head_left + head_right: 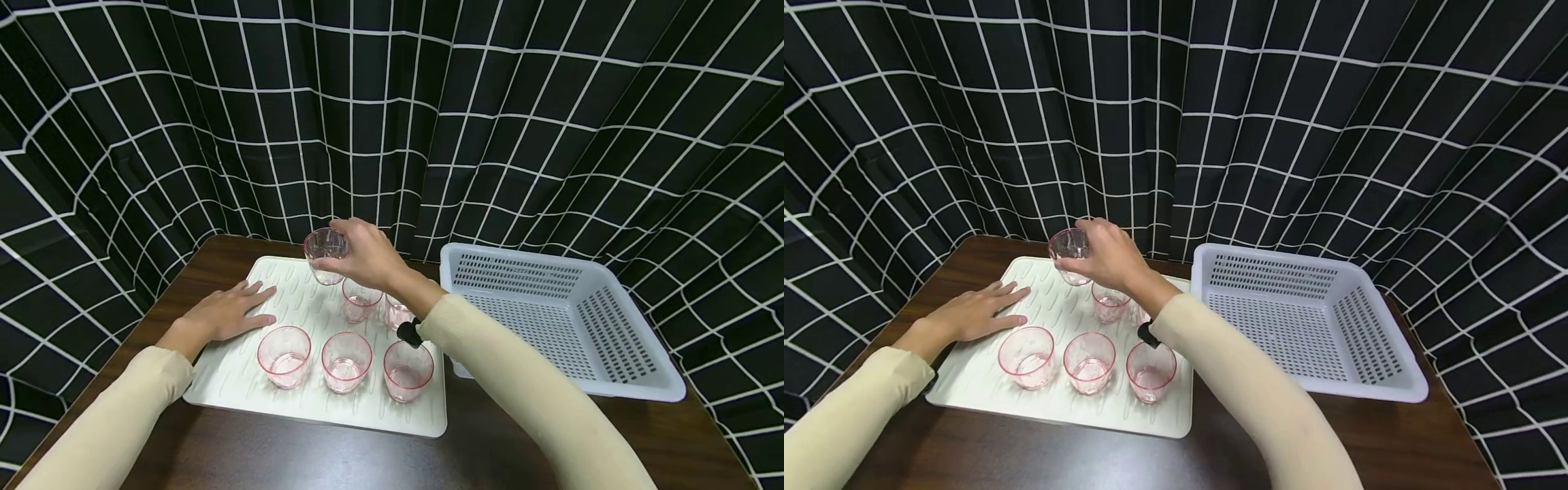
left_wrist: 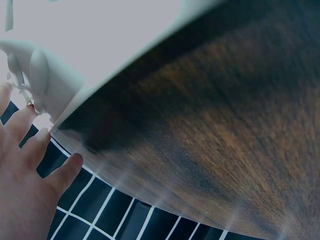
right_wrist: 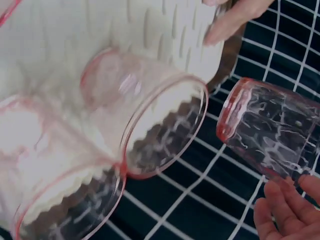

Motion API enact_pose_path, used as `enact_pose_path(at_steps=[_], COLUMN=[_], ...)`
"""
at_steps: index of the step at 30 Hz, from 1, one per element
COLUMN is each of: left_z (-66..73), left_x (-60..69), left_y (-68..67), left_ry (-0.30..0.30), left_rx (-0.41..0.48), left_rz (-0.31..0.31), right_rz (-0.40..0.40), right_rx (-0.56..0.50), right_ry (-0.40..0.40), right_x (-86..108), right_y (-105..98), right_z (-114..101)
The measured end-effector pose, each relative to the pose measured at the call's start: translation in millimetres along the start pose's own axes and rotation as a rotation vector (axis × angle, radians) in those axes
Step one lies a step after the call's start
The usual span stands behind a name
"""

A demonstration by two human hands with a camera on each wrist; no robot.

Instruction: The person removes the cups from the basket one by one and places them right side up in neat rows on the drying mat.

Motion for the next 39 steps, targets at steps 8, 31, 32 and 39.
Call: enact_pose_path(at_steps=[8, 31, 32, 39], left_z=[0.9, 4.1, 3.9, 0.8], left_x=[-0.8, -1.2, -1.2, 0.1], left_y=[-1.7, -0.4, -0.4, -0.2], left_ry=[0.007, -0.005, -0.006, -0.01], left_rx=[-0.011, 0.006, 0.005, 0.006], left_rz=[0.009, -0.005, -0.006, -0.012], right_rz=[-0.108, -0.299, -0.304, -0.337], right_rx=[0.061, 0.085, 0.079, 0.056], right_ry=[-0.007, 0.143, 0.142, 0.112], right_x=[-6.9, -10.3, -10.0, -11.4], right_y=[30, 70, 70, 58], right_z=[-4, 8, 9, 7])
Point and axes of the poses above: each hand's wrist, its own x-axis away from the middle knuckle, its own y-axis out of the palm, z = x × y, the point moved 4 cm from there along -x, towards the middle knuckle, and after that the axes turned 2 degrees about -x, right-handed, at the moved point
